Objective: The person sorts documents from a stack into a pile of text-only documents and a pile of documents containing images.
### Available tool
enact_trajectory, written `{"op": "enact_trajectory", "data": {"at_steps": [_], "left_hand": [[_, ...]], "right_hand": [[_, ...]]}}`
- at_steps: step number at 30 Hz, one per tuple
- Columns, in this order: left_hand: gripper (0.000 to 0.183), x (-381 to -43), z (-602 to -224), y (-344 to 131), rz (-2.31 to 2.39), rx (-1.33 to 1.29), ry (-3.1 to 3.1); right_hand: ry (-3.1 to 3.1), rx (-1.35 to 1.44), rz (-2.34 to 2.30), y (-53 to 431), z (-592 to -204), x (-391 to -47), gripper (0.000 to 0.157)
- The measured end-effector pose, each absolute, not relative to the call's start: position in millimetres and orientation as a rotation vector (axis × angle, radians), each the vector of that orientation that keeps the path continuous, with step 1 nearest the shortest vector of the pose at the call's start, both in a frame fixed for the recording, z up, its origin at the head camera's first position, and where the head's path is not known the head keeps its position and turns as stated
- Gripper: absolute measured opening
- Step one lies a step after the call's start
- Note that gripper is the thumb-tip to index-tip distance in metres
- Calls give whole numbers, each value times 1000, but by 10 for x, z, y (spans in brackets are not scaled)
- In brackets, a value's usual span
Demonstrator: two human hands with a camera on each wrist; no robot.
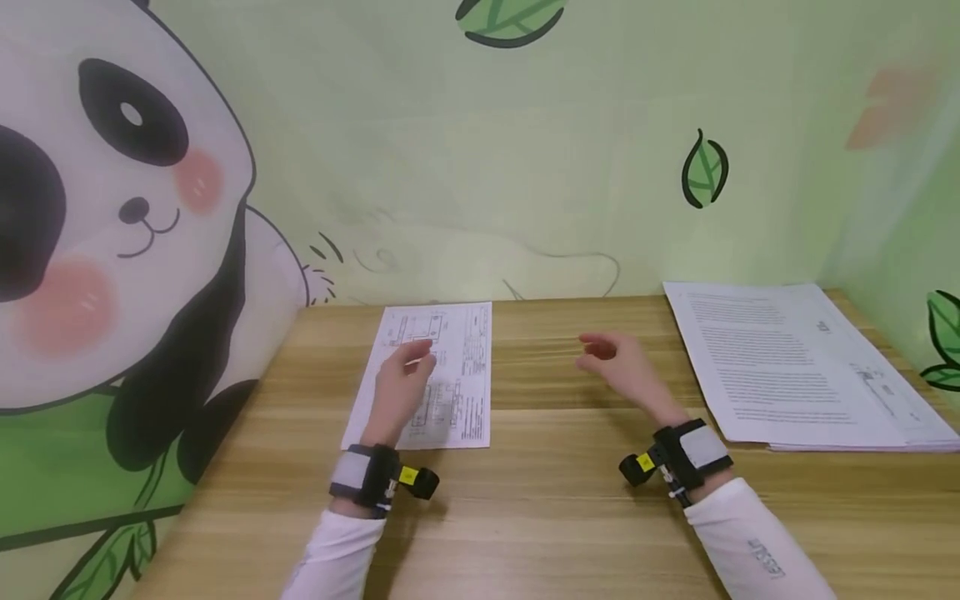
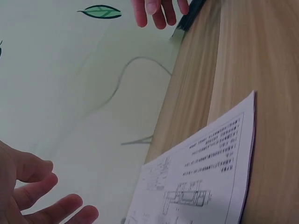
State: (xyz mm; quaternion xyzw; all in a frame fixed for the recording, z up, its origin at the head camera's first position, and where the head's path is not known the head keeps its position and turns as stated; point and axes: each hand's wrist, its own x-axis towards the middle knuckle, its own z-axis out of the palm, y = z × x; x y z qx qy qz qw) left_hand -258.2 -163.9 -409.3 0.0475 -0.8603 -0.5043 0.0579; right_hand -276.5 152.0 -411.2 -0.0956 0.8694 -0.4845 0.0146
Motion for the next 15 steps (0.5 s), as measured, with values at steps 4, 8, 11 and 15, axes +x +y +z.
{"op": "enact_trajectory", "data": {"at_steps": [4,8,11,15], "left_hand": [[35,-2568,-4092,-1402,-1486,84,-2654],[36,-2522,-4115,-1180,-1451,-25,-2700],[37,-2492,-4131,-1037,-1453,-127,-2700],[42,-2460,-4128,-853,-1484,-237,-2705]], "right_hand": [[2766,-249,-1497,1846,-4011,-2704,54],[2811,-183,-1488,2160,-3898,-2611,64],[2862,-127,-1435,2390,-3842,-2556,73],[2889,-31,-1368,2693,-3804,-2505,83]]}}
